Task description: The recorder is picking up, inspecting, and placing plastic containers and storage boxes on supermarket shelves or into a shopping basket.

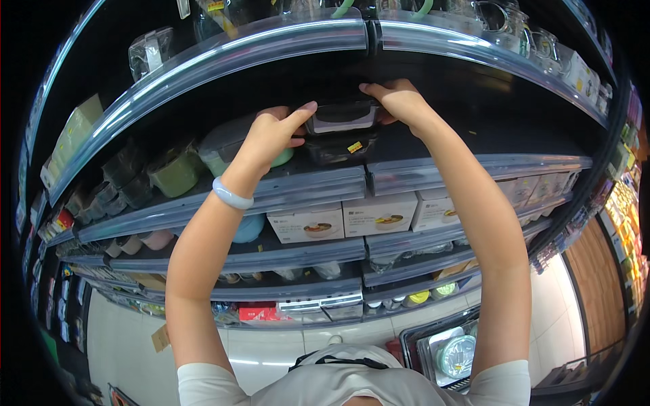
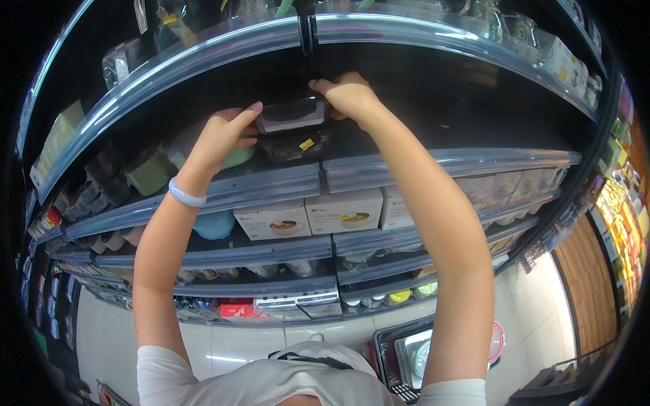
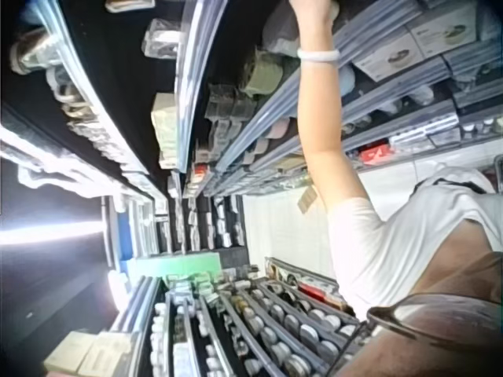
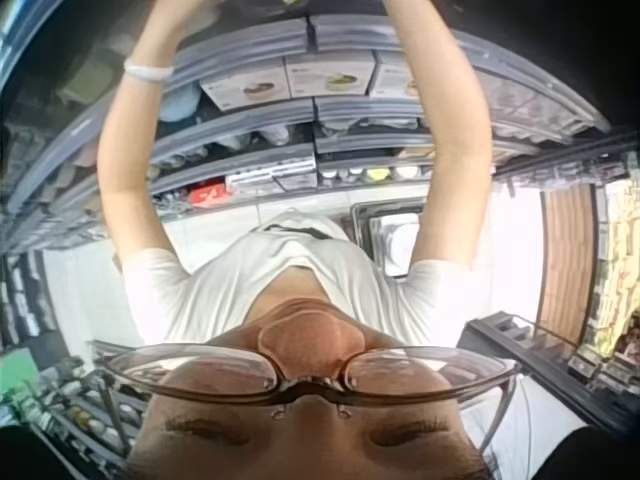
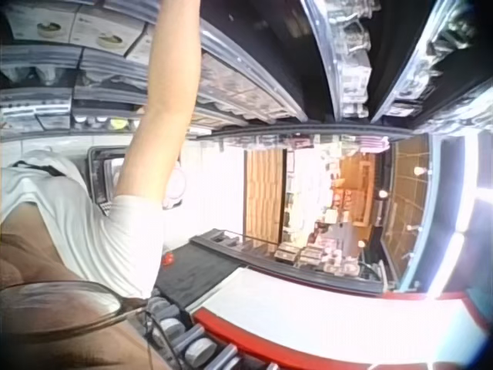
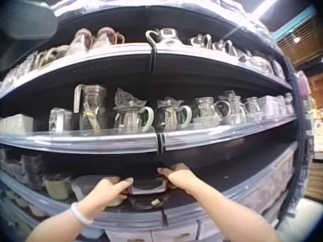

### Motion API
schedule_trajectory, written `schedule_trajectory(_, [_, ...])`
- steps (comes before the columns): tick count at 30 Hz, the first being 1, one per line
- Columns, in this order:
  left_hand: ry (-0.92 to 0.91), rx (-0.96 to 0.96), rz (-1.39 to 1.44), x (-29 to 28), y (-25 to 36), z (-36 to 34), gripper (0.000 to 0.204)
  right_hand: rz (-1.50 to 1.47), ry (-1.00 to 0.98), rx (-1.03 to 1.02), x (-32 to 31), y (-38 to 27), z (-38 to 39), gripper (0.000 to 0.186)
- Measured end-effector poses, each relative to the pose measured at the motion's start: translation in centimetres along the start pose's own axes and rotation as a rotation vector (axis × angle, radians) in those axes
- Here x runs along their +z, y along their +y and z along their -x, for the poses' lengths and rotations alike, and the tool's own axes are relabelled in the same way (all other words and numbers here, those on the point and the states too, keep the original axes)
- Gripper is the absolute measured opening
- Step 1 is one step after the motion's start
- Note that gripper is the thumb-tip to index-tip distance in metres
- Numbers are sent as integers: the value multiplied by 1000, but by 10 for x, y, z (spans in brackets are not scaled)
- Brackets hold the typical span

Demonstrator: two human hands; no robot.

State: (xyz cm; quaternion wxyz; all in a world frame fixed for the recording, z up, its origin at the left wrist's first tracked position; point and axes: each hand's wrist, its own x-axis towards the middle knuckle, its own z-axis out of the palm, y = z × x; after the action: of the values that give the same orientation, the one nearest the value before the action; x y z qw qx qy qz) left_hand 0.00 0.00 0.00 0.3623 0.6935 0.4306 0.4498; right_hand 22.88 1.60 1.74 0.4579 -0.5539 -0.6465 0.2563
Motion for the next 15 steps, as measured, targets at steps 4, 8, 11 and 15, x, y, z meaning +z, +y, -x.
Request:
schedule_trajectory(4, [-11, -2, 46, -5, -3, 5, 52, 28, 0, 12, 4, -3, 5, 52])
schedule_trajectory(8, [-19, -3, 115, -7, -6, 8, 49, 99, 14, 28, 8, 1, 0, 53])
schedule_trajectory(11, [-32, 50, 209, 1, -10, 4, 43, 132, 44, 19, 4, 2, 0, 59])
schedule_trajectory(15, [60, 216, 343, -1, -24, 18, 40, 405, 373, -285, 4, 15, 14, 54])
